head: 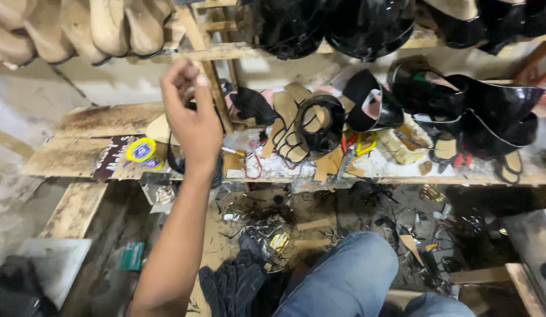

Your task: The person uses a hammer and a curved metal tool to tap and pry the sole of a black high-heeled shoe, then uses a brush to clean the sole. The person places the shoe on a shelf and picks up a wooden shoe last.

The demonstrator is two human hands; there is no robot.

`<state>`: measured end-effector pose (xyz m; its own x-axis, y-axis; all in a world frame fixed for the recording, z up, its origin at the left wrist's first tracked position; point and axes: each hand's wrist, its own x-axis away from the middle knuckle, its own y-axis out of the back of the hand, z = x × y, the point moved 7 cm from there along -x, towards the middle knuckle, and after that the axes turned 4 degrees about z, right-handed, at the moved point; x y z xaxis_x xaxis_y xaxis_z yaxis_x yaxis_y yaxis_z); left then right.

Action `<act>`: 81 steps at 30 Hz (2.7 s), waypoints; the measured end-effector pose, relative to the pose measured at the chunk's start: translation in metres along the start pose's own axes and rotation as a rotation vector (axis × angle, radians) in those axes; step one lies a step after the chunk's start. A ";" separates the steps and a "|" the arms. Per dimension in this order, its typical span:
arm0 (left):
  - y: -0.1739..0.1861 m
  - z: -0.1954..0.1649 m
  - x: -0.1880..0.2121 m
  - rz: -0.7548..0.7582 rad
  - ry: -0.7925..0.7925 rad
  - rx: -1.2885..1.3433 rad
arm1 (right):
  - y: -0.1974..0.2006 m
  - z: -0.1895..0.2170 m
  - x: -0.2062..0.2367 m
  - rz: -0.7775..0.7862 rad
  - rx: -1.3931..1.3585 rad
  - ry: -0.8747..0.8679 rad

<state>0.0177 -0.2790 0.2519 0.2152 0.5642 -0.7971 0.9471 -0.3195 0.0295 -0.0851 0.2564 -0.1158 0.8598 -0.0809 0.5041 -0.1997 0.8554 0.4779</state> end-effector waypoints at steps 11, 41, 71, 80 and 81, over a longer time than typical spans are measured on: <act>0.028 0.089 0.133 0.133 0.407 -0.048 | 0.031 -0.014 -0.009 -0.055 -0.611 0.135; -0.158 0.015 0.466 1.195 1.201 -0.089 | 0.069 -0.232 -0.037 -0.288 -0.131 -0.621; -0.208 -0.220 0.483 1.203 1.653 1.351 | 0.084 -0.066 0.128 -0.033 -0.439 0.763; -0.223 -0.116 0.409 0.768 1.515 1.208 | 0.062 -0.032 0.163 -0.111 -0.132 0.692; -0.221 -0.114 0.409 0.779 1.538 1.164 | 0.058 -0.033 0.156 -0.012 -0.327 0.633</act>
<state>-0.0768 0.1090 -0.0119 0.9674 -0.0596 0.2463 0.1557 -0.6269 -0.7634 0.0532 0.3104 -0.0329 0.9887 0.1369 -0.0613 -0.1231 0.9739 0.1908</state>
